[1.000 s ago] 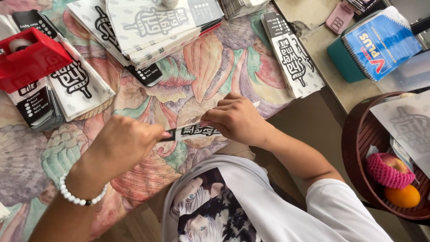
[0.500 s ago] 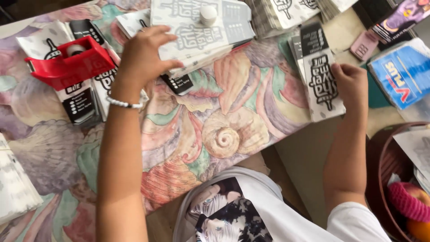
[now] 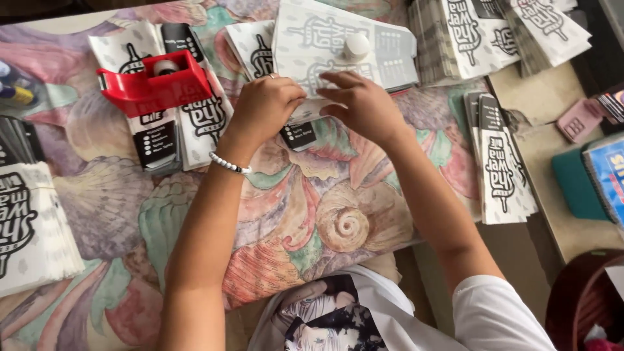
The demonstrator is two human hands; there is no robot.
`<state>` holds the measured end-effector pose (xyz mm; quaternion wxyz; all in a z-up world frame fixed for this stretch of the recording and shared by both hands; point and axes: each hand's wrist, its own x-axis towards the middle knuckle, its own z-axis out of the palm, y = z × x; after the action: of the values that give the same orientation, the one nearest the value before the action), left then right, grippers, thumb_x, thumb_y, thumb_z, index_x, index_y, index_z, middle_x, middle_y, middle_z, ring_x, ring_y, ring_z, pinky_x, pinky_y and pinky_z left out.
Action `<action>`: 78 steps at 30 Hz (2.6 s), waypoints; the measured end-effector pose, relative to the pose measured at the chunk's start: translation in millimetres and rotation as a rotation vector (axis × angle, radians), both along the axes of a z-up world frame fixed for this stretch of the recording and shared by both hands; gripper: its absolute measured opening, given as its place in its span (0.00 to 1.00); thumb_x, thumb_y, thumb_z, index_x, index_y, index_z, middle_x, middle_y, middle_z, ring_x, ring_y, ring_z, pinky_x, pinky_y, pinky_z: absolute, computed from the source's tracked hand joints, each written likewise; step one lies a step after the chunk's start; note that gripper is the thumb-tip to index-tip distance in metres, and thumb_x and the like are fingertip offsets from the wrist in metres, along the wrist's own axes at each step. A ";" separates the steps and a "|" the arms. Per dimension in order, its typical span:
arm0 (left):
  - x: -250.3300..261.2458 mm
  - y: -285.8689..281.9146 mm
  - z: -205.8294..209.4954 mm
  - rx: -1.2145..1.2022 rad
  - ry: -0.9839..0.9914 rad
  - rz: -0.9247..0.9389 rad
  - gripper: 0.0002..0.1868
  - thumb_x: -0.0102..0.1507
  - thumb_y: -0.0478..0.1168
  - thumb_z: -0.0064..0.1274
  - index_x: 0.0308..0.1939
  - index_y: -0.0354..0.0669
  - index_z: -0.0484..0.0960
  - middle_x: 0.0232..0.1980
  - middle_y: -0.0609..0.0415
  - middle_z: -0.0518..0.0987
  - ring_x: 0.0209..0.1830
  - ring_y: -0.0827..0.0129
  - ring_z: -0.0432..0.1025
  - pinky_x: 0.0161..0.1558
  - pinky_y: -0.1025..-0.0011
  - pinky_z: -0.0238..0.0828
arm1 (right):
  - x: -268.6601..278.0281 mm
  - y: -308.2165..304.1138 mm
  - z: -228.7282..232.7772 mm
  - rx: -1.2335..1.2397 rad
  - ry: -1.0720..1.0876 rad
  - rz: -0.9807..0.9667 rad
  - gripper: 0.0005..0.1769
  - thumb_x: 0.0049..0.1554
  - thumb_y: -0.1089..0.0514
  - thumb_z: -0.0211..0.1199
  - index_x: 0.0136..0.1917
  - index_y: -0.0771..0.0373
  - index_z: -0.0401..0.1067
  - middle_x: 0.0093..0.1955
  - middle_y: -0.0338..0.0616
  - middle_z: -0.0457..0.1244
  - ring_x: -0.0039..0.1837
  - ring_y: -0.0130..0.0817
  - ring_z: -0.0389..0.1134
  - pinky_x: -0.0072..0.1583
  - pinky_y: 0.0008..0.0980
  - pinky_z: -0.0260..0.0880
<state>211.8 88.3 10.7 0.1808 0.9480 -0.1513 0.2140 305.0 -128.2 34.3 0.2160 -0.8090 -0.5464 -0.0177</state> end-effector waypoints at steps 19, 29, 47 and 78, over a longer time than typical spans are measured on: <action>-0.4 -4.8 -4.4 -0.510 -0.111 0.208 0.25 0.55 0.39 0.76 0.44 0.46 0.72 0.38 0.59 0.75 0.35 0.71 0.68 0.36 0.73 0.68 | 25.0 16.0 -51.7 0.592 0.686 -0.169 0.07 0.57 0.62 0.75 0.44 0.66 0.79 0.42 0.39 0.66 0.46 0.27 0.69 0.50 0.23 0.75; 5.6 -3.0 -11.8 -0.581 -0.126 0.269 0.13 0.58 0.42 0.72 0.41 0.53 0.82 0.34 0.64 0.86 0.43 0.69 0.78 0.58 0.59 0.61 | 10.1 20.3 -45.9 0.767 0.664 -0.106 0.08 0.63 0.71 0.65 0.43 0.64 0.71 0.43 0.42 0.66 0.47 0.30 0.71 0.52 0.26 0.79; 4.2 -7.5 -5.9 -0.786 -0.060 0.156 0.14 0.58 0.30 0.68 0.43 0.48 0.81 0.42 0.60 0.84 0.41 0.74 0.79 0.47 0.73 0.76 | 0.1 21.1 -42.1 0.540 0.471 -0.116 0.05 0.59 0.63 0.74 0.47 0.66 0.80 0.58 0.44 0.67 0.47 0.25 0.66 0.47 0.22 0.67; -0.1 -4.5 -0.2 -0.790 -0.120 0.069 0.24 0.57 0.27 0.73 0.53 0.44 0.79 0.62 0.51 0.73 0.38 0.72 0.78 0.55 0.73 0.77 | -0.8 22.5 -45.6 0.657 0.422 -0.185 0.05 0.60 0.62 0.74 0.46 0.66 0.80 0.56 0.42 0.69 0.40 0.22 0.62 0.44 0.20 0.66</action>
<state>211.7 83.8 10.5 0.5149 0.7959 -0.0355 0.3165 304.1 -105.7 -11.2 0.5683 -0.7283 -0.3803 -0.0445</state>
